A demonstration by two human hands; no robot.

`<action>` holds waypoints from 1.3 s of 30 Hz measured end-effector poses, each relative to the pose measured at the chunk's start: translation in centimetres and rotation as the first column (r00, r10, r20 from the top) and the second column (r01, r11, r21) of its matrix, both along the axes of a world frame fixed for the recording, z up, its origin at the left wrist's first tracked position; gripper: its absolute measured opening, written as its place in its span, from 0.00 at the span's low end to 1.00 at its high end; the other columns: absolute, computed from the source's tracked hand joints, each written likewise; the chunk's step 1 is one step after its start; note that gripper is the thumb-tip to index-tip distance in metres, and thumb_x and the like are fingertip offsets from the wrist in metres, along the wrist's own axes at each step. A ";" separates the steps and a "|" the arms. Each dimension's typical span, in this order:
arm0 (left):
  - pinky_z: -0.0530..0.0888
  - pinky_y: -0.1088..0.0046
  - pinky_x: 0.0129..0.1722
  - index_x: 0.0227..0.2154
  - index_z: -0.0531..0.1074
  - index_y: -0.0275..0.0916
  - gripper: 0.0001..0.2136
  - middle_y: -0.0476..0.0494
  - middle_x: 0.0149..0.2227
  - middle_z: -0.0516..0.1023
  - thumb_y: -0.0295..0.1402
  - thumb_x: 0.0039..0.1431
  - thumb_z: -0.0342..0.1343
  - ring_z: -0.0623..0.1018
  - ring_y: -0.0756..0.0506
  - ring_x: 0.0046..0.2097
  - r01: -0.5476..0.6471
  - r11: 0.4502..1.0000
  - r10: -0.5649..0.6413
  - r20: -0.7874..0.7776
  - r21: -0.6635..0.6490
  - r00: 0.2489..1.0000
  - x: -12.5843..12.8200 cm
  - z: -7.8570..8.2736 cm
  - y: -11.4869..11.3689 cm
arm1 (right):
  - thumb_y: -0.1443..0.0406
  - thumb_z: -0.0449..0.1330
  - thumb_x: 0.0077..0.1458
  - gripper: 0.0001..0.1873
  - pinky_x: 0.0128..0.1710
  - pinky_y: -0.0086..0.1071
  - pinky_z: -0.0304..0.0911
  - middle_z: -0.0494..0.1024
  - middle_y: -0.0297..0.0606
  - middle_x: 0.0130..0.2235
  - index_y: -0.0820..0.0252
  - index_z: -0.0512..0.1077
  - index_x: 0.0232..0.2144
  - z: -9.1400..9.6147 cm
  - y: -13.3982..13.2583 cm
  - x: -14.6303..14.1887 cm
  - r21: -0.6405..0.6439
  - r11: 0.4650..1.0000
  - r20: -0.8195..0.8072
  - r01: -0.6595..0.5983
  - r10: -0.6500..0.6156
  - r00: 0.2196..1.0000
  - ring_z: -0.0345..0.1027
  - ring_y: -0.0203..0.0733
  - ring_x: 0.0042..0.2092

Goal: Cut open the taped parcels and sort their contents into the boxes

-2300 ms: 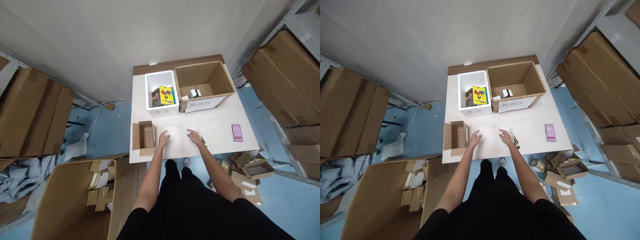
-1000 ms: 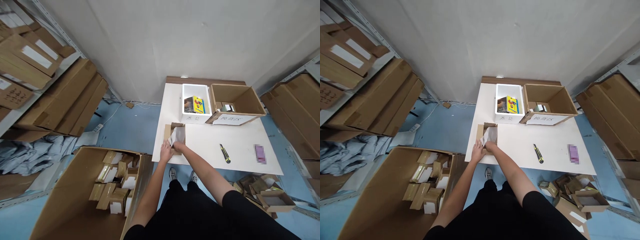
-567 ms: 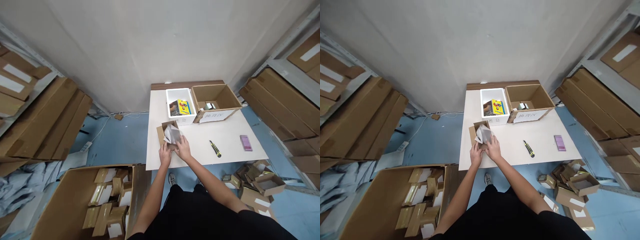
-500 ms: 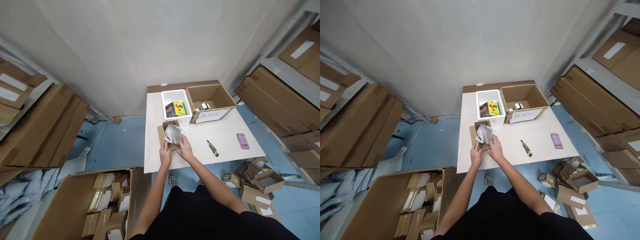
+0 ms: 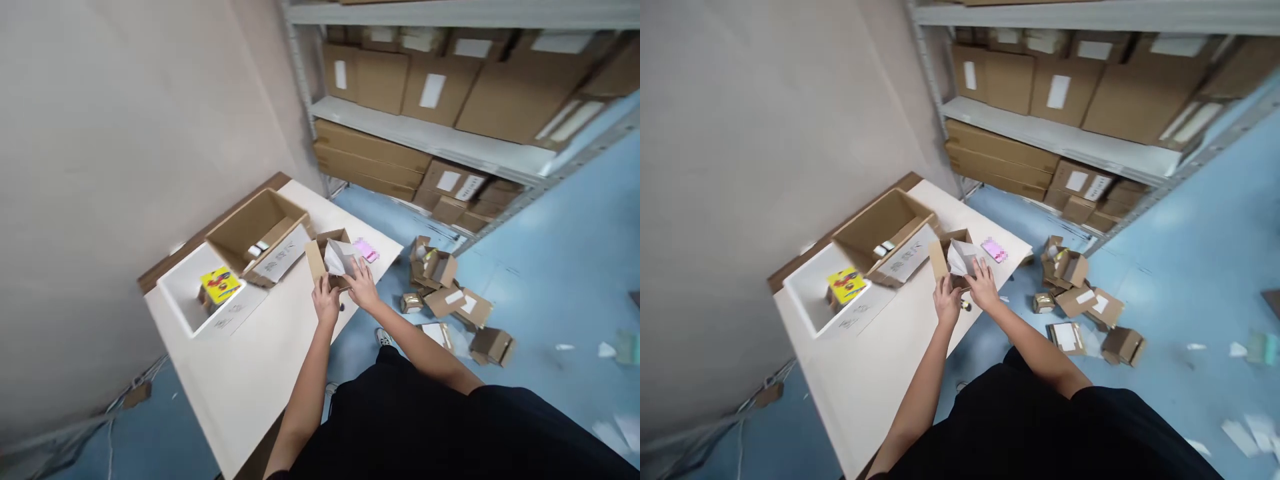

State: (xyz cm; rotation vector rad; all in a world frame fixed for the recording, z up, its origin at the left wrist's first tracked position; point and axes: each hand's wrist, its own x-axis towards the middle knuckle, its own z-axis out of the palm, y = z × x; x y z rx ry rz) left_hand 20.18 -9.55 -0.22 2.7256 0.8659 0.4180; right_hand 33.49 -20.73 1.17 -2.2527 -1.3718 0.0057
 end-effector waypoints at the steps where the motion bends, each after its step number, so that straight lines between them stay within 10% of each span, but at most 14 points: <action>1: 0.69 0.44 0.65 0.40 0.84 0.46 0.08 0.43 0.73 0.65 0.34 0.70 0.58 0.60 0.30 0.75 0.058 0.998 -0.058 -0.008 -0.003 0.998 3.3 0.1 -1.0 | 0.74 0.66 0.54 0.29 0.72 0.63 0.47 0.43 0.48 0.79 0.57 0.77 0.59 -0.2 -1.9 2.6 0.000 0.998 -0.001 0.065 -0.065 0.998 0.29 0.66 0.79; 11: 0.65 0.45 0.69 0.40 0.84 0.47 0.07 0.48 0.75 0.61 0.35 0.68 0.60 0.56 0.33 0.77 0.590 0.806 -0.592 -0.043 -0.049 0.805 28.3 0.7 -15.1 | 0.68 0.65 0.59 0.06 0.72 0.67 0.42 0.46 0.34 0.79 0.56 0.83 0.38 -0.8 -21.6 18.9 -0.009 0.785 0.084 0.620 -0.617 0.782 0.24 0.65 0.79; 16: 0.64 0.43 0.70 0.44 0.84 0.46 0.08 0.46 0.77 0.57 0.34 0.67 0.62 0.54 0.31 0.77 0.723 0.682 -0.731 -0.079 -0.111 0.678 34.3 1.1 -22.4 | 0.67 0.64 0.61 0.07 0.71 0.67 0.46 0.51 0.33 0.78 0.56 0.83 0.33 -1.3 -28.8 21.3 -0.025 0.626 0.164 0.780 -0.767 0.621 0.27 0.66 0.79; 22: 0.58 0.43 0.74 0.69 0.68 0.48 0.31 0.43 0.79 0.50 0.34 0.64 0.64 0.48 0.31 0.79 0.809 0.575 -0.818 -0.062 -0.118 0.572 37.0 2.3 -26.5 | 0.69 0.64 0.56 0.21 0.68 0.68 0.49 0.56 0.47 0.76 0.55 0.81 0.52 -1.2 -33.7 23.2 -0.075 0.450 0.168 0.890 -0.874 0.456 0.31 0.70 0.78; 32: 0.62 0.46 0.73 0.68 0.70 0.45 0.26 0.40 0.76 0.58 0.32 0.68 0.55 0.55 0.33 0.77 0.645 0.755 -0.639 0.085 -0.116 0.764 34.3 3.7 -19.5 | 0.66 0.62 0.58 0.26 0.69 0.62 0.54 0.54 0.49 0.76 0.58 0.75 0.59 -0.3 -26.3 24.2 -0.020 0.743 0.008 0.669 -0.669 0.743 0.40 0.66 0.77; 39: 0.63 0.46 0.72 0.68 0.69 0.44 0.26 0.39 0.76 0.59 0.32 0.68 0.56 0.58 0.33 0.76 0.339 0.935 -0.330 0.092 -0.102 0.939 25.2 3.4 -10.9 | 0.65 0.60 0.60 0.33 0.68 0.62 0.56 0.53 0.52 0.76 0.60 0.68 0.67 -0.8 -14.9 21.4 0.044 0.936 -0.041 0.350 -0.348 0.937 0.47 0.66 0.75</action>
